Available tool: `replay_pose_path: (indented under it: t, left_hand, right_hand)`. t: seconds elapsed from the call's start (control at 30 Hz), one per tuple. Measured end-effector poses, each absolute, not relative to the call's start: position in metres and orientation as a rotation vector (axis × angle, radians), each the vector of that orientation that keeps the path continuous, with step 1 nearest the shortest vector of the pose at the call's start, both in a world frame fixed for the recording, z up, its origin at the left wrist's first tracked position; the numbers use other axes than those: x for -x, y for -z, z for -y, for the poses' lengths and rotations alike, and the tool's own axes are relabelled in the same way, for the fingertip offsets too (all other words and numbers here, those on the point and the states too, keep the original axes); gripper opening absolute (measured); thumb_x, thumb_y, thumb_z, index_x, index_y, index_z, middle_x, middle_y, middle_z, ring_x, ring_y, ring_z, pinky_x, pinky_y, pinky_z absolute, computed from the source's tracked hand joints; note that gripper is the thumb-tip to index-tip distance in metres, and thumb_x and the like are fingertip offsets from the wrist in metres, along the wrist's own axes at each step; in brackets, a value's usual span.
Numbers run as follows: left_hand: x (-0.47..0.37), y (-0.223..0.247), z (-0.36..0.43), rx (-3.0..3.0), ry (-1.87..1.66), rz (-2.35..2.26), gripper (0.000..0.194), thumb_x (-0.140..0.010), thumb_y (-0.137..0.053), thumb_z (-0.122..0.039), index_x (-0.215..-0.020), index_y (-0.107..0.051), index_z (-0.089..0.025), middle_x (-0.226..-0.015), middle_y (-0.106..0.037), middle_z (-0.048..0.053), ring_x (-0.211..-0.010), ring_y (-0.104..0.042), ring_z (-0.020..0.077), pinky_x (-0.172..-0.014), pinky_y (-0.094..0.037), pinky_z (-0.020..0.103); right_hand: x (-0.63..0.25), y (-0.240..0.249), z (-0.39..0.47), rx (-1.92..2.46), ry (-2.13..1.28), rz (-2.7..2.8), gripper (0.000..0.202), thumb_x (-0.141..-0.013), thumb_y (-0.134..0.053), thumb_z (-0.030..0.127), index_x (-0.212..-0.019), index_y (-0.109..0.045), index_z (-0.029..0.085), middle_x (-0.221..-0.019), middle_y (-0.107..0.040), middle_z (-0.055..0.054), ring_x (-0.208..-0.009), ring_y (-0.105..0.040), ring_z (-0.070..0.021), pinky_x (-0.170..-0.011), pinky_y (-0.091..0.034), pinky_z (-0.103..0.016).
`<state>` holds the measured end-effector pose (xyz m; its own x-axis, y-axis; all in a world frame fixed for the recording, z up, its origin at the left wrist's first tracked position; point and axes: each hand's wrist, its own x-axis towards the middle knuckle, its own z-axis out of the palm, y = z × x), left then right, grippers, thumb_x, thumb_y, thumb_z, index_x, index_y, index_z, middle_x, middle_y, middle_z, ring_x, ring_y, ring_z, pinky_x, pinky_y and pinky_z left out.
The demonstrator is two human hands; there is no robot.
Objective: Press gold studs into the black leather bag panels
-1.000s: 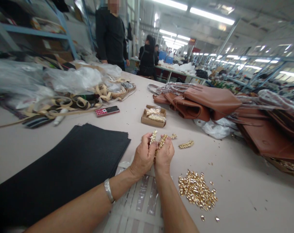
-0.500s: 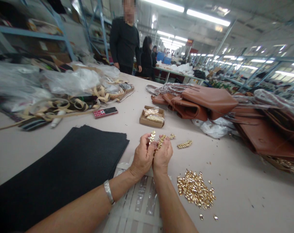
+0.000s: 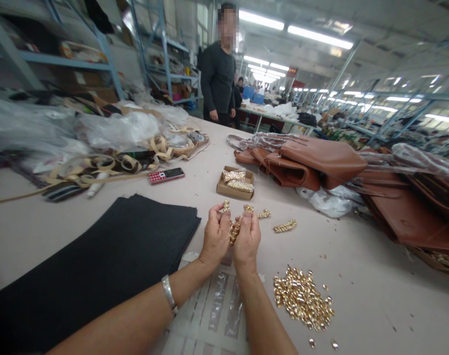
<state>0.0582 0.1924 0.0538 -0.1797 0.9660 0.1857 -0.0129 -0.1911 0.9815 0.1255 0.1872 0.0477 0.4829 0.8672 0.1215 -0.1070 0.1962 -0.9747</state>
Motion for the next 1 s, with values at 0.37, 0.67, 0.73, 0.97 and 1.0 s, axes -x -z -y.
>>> replay_pose_path:
  t: [0.37, 0.67, 0.73, 0.97, 1.0]
  left_hand:
    - [-0.054, -0.057, -0.195, -1.155, -1.505, -1.182, 0.039, -0.094, -0.050, -0.036, -0.126, -0.042, -0.016, -0.084, -0.061, 0.002, -0.078, -0.061, 0.0169, -0.073, -0.048, 0.029]
    - [-0.047, -0.058, -0.198, -1.078, -1.279, -0.765, 0.066, -0.082, -0.065, -0.041, -0.135, -0.035, -0.017, -0.091, -0.062, 0.003, -0.078, -0.063, 0.0160, -0.066, -0.052, 0.027]
    - [-0.043, -0.059, -0.199, -1.056, -1.227, -0.694, 0.074, -0.076, -0.072, -0.039, -0.136, -0.035, -0.017, -0.097, -0.063, 0.005, -0.080, -0.063, 0.0169, -0.064, -0.052, 0.027]
    - [-0.037, -0.065, -0.196, -0.984, -1.126, -0.586, 0.093, -0.059, -0.084, -0.022, -0.138, -0.034, -0.016, -0.106, -0.062, 0.008, -0.085, -0.063, 0.0182, -0.068, -0.052, 0.028]
    - [-0.037, -0.065, -0.196, -0.979, -1.122, -0.581, 0.093, -0.058, -0.084, -0.021, -0.138, -0.035, -0.017, -0.109, -0.062, 0.009, -0.087, -0.064, 0.0187, -0.068, -0.052, 0.028]
  right_hand:
    - [-0.124, -0.049, -0.180, 1.350, -0.450, 1.186, 0.047, -0.090, -0.050, 0.052, -0.117, -0.052, 0.013, -0.076, -0.064, -0.001, -0.067, -0.058, -0.0174, -0.065, -0.044, -0.028]
    - [-0.150, -0.060, -0.183, 1.392, -0.357, 1.275, 0.051, -0.091, -0.046, 0.052, -0.124, -0.053, 0.014, -0.078, -0.064, -0.001, -0.070, -0.058, -0.0186, -0.068, -0.043, -0.029]
    - [-0.153, -0.062, -0.183, 1.370, -0.381, 1.269, 0.052, -0.090, -0.047, 0.052, -0.124, -0.054, 0.014, -0.076, -0.064, -0.001, -0.069, -0.057, -0.0186, -0.067, -0.043, -0.030]
    - [-0.158, -0.063, -0.182, 1.306, -0.434, 1.291, 0.052, -0.092, -0.044, 0.052, -0.125, -0.056, 0.013, -0.080, -0.065, -0.002, -0.074, -0.059, -0.0188, -0.071, -0.045, -0.031]
    - [-0.158, -0.062, -0.182, 1.302, -0.446, 1.287, 0.053, -0.092, -0.045, 0.052, -0.126, -0.055, 0.013, -0.081, -0.065, -0.003, -0.074, -0.059, -0.0189, -0.071, -0.045, -0.031]
